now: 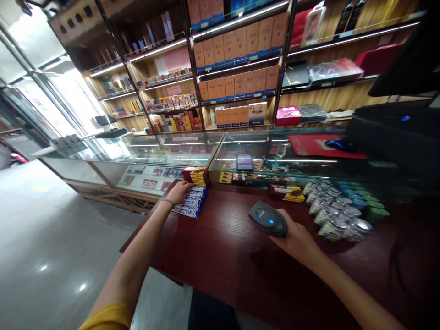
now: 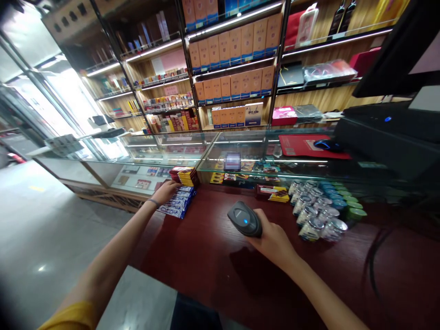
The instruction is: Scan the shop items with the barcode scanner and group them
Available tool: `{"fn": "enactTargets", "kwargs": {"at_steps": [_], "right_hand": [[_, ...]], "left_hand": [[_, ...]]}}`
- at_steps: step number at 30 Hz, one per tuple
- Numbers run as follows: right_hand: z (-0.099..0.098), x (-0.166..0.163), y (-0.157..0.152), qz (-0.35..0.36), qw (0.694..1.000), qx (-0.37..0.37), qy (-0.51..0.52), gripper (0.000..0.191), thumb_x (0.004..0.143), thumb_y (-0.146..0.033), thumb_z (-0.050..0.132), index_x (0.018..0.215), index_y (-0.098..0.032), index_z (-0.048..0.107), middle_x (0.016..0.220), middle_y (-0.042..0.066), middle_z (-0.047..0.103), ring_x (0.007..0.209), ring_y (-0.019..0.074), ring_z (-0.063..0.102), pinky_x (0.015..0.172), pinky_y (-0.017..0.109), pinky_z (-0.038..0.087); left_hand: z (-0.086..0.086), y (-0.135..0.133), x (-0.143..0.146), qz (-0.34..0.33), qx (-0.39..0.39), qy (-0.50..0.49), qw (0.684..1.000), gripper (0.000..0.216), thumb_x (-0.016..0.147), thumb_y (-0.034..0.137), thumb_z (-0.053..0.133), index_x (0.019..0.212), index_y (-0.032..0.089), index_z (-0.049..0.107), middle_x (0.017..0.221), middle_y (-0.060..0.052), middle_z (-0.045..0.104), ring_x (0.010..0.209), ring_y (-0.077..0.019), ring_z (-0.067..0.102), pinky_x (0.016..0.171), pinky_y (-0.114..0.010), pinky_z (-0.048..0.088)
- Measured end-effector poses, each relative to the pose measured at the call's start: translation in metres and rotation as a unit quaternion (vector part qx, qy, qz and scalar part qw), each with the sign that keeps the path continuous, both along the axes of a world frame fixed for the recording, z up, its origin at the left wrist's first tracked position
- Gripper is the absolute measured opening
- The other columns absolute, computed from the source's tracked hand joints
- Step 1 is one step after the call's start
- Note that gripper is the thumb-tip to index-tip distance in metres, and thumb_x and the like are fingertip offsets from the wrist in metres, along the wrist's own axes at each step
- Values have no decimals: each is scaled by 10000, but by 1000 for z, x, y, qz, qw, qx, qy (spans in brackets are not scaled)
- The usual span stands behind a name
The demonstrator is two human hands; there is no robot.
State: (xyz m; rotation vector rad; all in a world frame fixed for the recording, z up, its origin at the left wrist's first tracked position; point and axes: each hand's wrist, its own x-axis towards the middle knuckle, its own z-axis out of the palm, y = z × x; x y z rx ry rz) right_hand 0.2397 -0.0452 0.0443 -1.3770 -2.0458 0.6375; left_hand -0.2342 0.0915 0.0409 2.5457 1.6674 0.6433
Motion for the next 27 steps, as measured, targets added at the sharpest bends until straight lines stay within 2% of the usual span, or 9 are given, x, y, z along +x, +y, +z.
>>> {"fn": "enactTargets", "kwargs": {"at_steps": [7, 12, 15, 18, 20, 22, 24, 27], "right_hand": [[5, 3, -1, 0, 1000, 0, -1, 409, 779, -364, 582, 1143, -304, 406, 899, 50, 766, 903, 365, 759, 667, 349, 496], [15, 6, -2, -19, 999, -11, 26, 387, 766, -369, 618, 1109, -299, 455, 884, 37, 768, 881, 336, 762, 679, 333, 510], [19, 15, 0, -56, 997, -16, 44, 387, 772, -375, 639, 1129, -300, 507, 865, 20, 768, 884, 318, 760, 706, 333, 523], [21, 31, 6, -80, 994, 15, 79, 526, 769, -380, 666, 1263, -282, 515, 932, 39, 771, 923, 308, 747, 746, 350, 536], [27, 44, 8, -89, 990, 29, 104, 573, 770, -378, 675, 1306, -259, 513, 963, 56, 765, 883, 294, 744, 717, 346, 544], [37, 57, 8, -102, 987, 23, 124, 542, 782, -393, 675, 1285, -245, 537, 894, 46, 755, 702, 252, 724, 620, 328, 538], [48, 68, 6, -117, 983, 1, 139, 534, 793, -420, 676, 1279, -239, 548, 754, 9, 719, 498, 199, 637, 507, 310, 504], [60, 86, 3, -136, 977, -19, 164, 574, 791, -432, 689, 1306, -234, 533, 686, -22, 681, 384, 152, 531, 430, 295, 462]], "left_hand": [[0, -5, 3, 9, 12, -10, 1000, 399, 838, 103, 539, 1179, 203, 722, 1134, -130, 679, 1067, -266, 633, 1005, -424, 502], [9, -17, 33, 17, 62, -21, 998, 329, 942, 191, 498, 1210, 201, 688, 1161, -128, 666, 1089, -261, 621, 1009, -427, 496], [11, -23, 67, 13, 105, -53, 993, 334, 969, 221, 486, 1256, 217, 656, 1191, -116, 655, 1142, -257, 605, 1031, -425, 489], [8, -23, 108, -1, 149, -83, 985, 338, 978, 243, 500, 1288, 229, 633, 1217, -109, 638, 1166, -256, 595, 1043, -438, 491], [4, -22, 140, -17, 174, -101, 979, 336, 979, 250, 513, 1293, 224, 627, 1238, -116, 627, 1174, -259, 589, 1048, -450, 493], [0, -20, 173, -36, 192, -116, 974, 342, 973, 235, 526, 1300, 227, 622, 1271, -121, 613, 1204, -263, 575, 1070, -464, 482], [-5, -18, 209, -56, 200, -135, 969, 360, 963, 217, 539, 1315, 236, 614, 1304, -124, 599, 1246, -270, 552, 1100, -479, 461], [-16, -17, 261, -89, 189, -159, 965, 387, 949, 203, 552, 1330, 243, 610, 1328, -128, 587, 1286, -279, 528, 1126, -493, 443]]}}
